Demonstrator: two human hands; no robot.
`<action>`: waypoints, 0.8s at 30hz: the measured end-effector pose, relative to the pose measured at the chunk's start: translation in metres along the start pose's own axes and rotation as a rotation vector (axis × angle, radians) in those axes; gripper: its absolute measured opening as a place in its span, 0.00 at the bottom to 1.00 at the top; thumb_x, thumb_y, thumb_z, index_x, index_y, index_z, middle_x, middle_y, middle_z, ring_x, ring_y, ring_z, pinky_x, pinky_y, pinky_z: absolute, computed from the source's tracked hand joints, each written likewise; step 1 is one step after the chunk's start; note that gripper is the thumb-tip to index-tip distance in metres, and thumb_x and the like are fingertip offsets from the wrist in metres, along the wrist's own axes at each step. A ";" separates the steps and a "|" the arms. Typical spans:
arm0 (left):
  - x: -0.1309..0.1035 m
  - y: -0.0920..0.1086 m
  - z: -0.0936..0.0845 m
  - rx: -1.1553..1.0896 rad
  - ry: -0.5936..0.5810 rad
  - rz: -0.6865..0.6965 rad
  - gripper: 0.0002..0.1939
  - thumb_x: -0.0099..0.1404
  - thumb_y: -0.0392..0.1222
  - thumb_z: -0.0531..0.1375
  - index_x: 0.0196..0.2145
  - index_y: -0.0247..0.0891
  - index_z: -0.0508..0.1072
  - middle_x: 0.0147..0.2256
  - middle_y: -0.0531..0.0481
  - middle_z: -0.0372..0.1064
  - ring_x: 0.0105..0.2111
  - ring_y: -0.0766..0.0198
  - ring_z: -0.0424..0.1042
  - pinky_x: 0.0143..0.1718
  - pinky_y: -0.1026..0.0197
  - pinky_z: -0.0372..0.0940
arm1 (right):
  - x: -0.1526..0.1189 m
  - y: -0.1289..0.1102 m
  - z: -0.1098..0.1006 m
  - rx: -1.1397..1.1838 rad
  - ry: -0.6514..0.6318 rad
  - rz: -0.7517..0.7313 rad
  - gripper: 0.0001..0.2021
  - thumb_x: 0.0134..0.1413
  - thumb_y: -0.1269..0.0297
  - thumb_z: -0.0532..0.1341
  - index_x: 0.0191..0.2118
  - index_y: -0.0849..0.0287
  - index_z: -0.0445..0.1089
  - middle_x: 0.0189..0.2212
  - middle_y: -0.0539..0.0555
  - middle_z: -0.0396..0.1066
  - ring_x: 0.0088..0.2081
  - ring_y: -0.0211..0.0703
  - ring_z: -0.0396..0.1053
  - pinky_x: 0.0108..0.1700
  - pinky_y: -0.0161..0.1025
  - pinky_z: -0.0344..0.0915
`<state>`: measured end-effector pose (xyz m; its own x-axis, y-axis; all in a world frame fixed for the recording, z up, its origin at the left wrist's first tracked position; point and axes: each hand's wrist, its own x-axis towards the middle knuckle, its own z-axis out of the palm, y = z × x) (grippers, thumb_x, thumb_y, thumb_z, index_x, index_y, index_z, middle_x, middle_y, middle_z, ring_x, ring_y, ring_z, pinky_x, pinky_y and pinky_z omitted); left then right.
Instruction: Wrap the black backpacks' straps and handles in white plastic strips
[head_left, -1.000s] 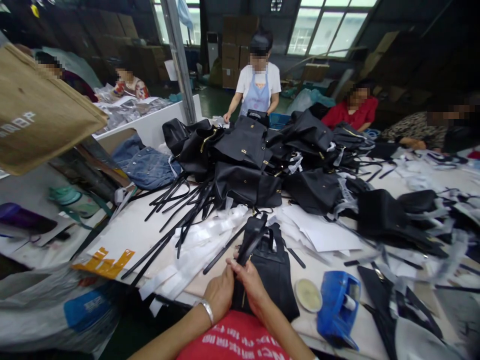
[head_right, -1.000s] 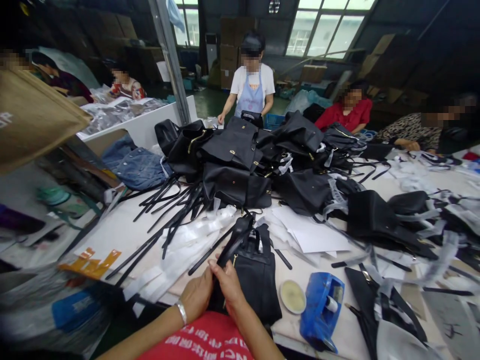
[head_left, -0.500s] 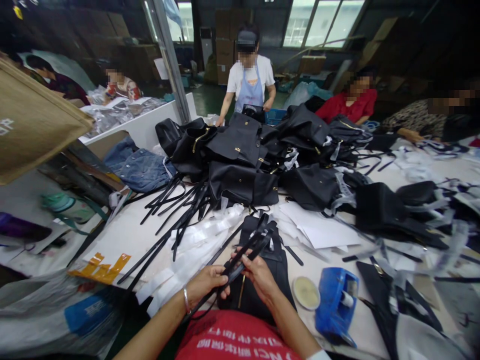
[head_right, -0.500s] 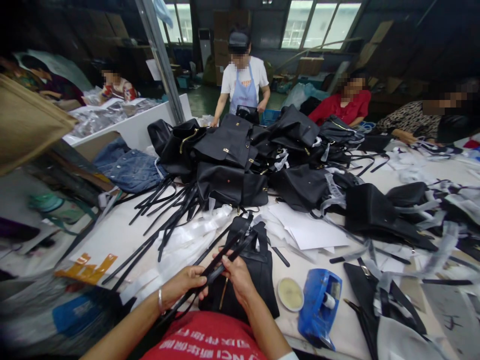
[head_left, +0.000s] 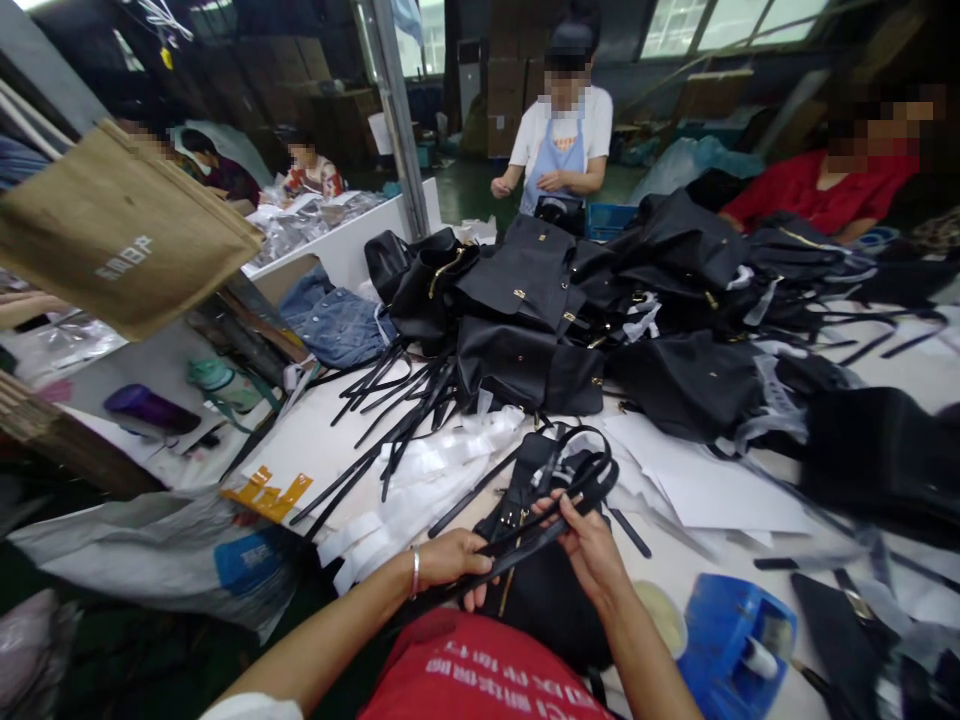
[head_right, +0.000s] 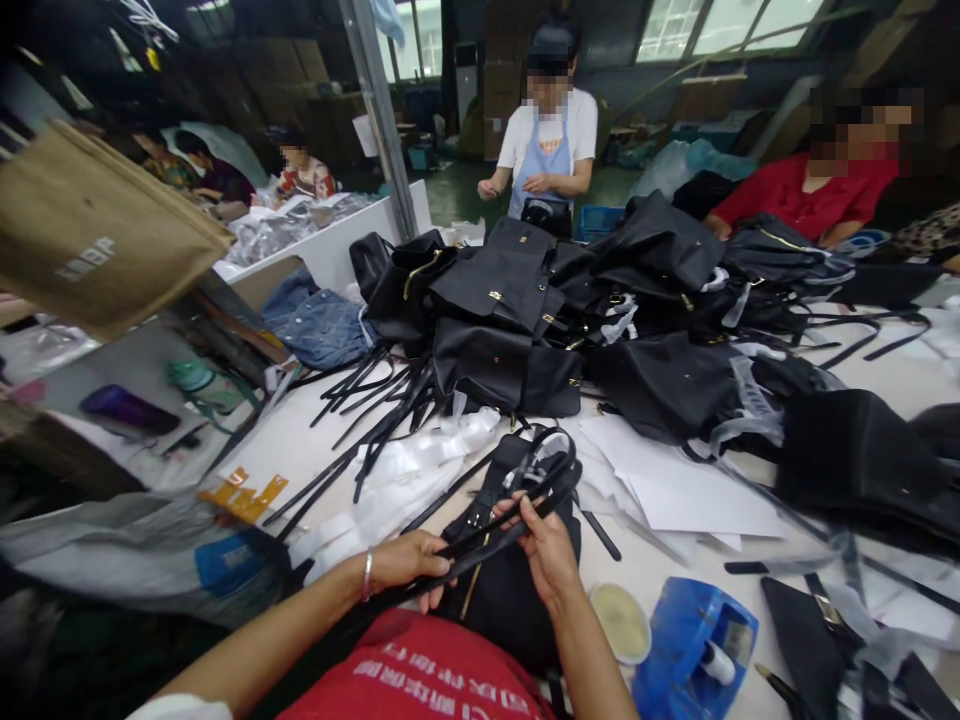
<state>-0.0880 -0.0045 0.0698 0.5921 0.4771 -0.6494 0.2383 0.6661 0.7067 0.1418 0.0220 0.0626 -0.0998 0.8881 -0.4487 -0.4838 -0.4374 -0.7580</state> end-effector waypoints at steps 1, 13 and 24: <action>0.001 -0.005 -0.004 0.016 0.035 -0.026 0.16 0.57 0.52 0.58 0.31 0.35 0.69 0.17 0.52 0.69 0.14 0.68 0.66 0.20 0.65 0.61 | 0.004 -0.002 -0.008 -0.010 0.025 -0.006 0.19 0.45 0.52 0.66 0.41 0.58 0.68 0.35 0.56 0.75 0.41 0.51 0.73 0.40 0.44 0.70; 0.000 -0.051 -0.023 0.125 0.385 0.000 0.11 0.53 0.48 0.59 0.24 0.37 0.66 0.16 0.58 0.60 0.16 0.70 0.59 0.18 0.66 0.55 | 0.067 0.018 -0.082 -0.317 0.435 -0.122 0.23 0.38 0.48 0.67 0.36 0.62 0.68 0.27 0.55 0.75 0.29 0.47 0.74 0.32 0.42 0.71; 0.012 -0.088 -0.056 0.086 0.616 0.030 0.17 0.60 0.55 0.49 0.31 0.39 0.65 0.15 0.61 0.55 0.11 0.71 0.52 0.14 0.67 0.48 | 0.029 0.025 -0.096 -0.782 0.655 -0.262 0.24 0.49 0.48 0.56 0.46 0.62 0.67 0.35 0.58 0.75 0.38 0.50 0.71 0.39 0.42 0.65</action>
<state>-0.1456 -0.0254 -0.0159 0.0528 0.7550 -0.6536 0.3049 0.6111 0.7305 0.2104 0.0228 -0.0149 0.5292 0.8199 -0.2183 0.2966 -0.4199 -0.8578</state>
